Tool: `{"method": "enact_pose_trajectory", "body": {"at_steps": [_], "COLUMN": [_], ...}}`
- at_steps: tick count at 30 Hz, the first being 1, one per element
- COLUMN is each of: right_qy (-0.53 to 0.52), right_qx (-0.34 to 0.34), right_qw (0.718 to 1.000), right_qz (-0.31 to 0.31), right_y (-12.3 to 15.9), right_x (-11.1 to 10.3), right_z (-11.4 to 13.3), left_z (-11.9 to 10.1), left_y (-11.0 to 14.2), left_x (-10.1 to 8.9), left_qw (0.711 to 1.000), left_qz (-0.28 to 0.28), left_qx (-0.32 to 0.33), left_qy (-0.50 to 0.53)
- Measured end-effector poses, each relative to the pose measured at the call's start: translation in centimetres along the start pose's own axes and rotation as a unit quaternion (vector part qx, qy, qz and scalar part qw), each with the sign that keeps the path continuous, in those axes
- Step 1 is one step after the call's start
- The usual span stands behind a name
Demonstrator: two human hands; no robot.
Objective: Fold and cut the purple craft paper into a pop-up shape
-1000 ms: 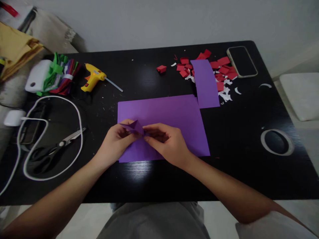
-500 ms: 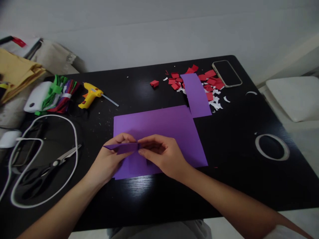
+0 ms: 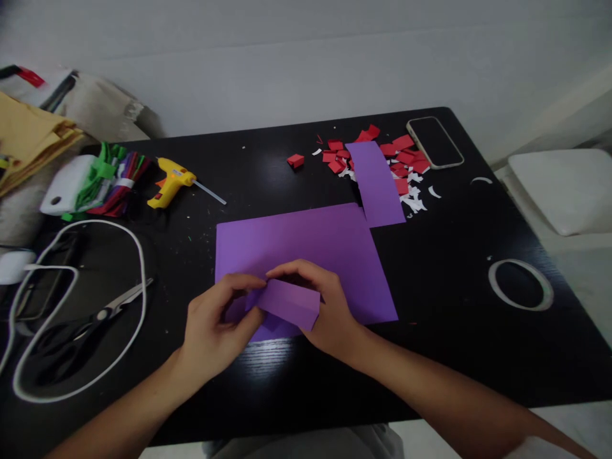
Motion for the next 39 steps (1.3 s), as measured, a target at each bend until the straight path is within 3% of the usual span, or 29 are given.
{"method": "enact_pose_trajectory", "body": {"at_steps": [6,14,20,27,31,39], "right_qy": [-0.002,-0.035,-0.039,-0.023,-0.039,-0.042], "right_qx": [0.002,0.009,0.044,0.114,0.122,0.115], "right_qw": [1.000,0.999,0.998,0.993,0.992,0.992], "right_qz": [0.007,-0.009,-0.016,-0.027,-0.007,-0.023], "right_y": [0.2,0.8,0.1,-0.3,-0.3,-0.3], "right_x": [-0.1,0.1,0.2,0.6,0.8,0.7], "right_z": [-0.2,-0.6,-0.2,-0.8,-1.1,-1.2], "left_z": [-0.9,-0.9,0.6,2.2,2.6,2.4], "left_y": [0.0,0.2,0.3,-0.4,-0.3,-0.4], "left_x": [0.1,0.3,0.5,1.2,1.4,1.5], "left_qw": [0.996,0.999,0.993,0.913,0.889,0.896], "left_qz": [0.010,-0.005,-0.009,-0.054,-0.048,-0.053], "left_qx": [0.066,0.044,-0.090,-0.267,-0.295,-0.277], "left_qy": [-0.057,-0.024,0.076,0.304,0.347,0.343]}}
Point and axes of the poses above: each hand's wrist, its own y-axis away from the middle knuckle, its own x-axis out of the palm, z = x × y, the point moved 5 cm from there along -y, towards the middle knuckle, and after that the axes turned 11 degrees about x, right-handed, at the moved point
